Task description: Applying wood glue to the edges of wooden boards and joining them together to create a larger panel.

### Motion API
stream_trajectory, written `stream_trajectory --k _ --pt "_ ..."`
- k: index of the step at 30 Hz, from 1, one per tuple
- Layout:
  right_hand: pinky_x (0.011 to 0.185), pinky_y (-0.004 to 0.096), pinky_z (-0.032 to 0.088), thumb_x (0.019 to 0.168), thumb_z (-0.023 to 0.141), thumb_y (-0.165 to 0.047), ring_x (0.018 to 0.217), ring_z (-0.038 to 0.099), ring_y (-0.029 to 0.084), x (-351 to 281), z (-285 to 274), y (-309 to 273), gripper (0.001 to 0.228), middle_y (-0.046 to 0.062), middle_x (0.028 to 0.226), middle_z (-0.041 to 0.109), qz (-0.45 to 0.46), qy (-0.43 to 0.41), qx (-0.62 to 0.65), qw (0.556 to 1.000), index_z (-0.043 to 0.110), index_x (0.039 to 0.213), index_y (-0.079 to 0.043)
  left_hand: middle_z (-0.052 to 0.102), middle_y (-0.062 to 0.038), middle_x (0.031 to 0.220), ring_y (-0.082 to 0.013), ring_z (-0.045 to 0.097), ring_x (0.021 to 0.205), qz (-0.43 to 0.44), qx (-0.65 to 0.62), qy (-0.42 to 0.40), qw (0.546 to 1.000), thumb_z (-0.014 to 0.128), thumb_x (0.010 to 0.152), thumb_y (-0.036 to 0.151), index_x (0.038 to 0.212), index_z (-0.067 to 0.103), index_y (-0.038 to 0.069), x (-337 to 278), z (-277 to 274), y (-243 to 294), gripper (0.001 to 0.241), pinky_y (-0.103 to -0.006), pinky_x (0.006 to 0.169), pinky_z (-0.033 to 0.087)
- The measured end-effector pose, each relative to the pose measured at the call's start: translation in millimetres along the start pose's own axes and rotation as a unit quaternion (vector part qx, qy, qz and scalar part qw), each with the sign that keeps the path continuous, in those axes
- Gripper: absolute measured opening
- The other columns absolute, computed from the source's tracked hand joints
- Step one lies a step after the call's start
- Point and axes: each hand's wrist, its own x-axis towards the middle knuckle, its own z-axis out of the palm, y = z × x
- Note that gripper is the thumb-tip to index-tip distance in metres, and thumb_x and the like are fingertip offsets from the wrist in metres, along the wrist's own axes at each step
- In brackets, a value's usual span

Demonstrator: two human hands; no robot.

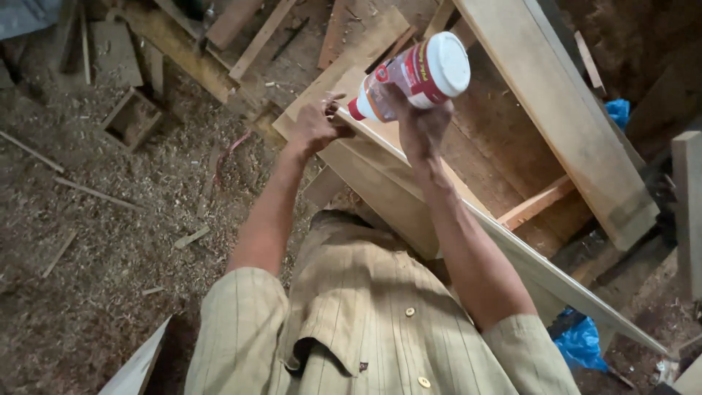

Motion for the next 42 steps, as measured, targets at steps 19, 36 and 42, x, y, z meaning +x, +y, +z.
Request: stream_trajectory --k 19,36,42 --pt "0.079 0.048 0.057 0.080 0.094 -0.007 0.087 0.076 0.036 -0.1 15.1 39.9 0.038 0.022 0.095 0.075 -0.156 -0.069 -0.050 0.984 0.073 0.109 0.003 0.070 -0.008 0.101 -0.0174 0.065 0.100 0.003 0.073 0.021 0.997 0.102 0.063 0.018 0.138 0.061 0.002 9.1 -0.2 -29.0 0.087 -0.0262 0.088 0.057" --pt "0.079 0.037 0.068 0.074 0.095 -0.017 0.092 0.076 0.022 -13.9 -33.5 44.8 0.041 0.007 0.101 0.078 -0.124 -0.028 -0.088 0.988 0.073 0.107 -0.005 0.066 -0.017 0.137 -0.0337 0.067 0.125 -0.074 0.177 0.000 0.981 0.095 0.073 0.017 0.145 0.051 0.008 -15.5 9.4 49.7 0.085 -0.0390 0.102 0.061" --pt "0.081 0.038 0.067 0.074 0.096 -0.016 0.095 0.075 0.024 -22.3 -58.3 54.8 0.043 0.009 0.102 0.077 -0.142 -0.015 -0.101 0.985 0.073 0.108 -0.004 0.068 -0.019 0.131 -0.0334 0.072 0.116 -0.037 0.194 -0.017 0.980 0.096 0.072 0.017 0.144 0.049 0.006 -11.2 4.1 37.4 0.087 -0.0412 0.095 0.065"
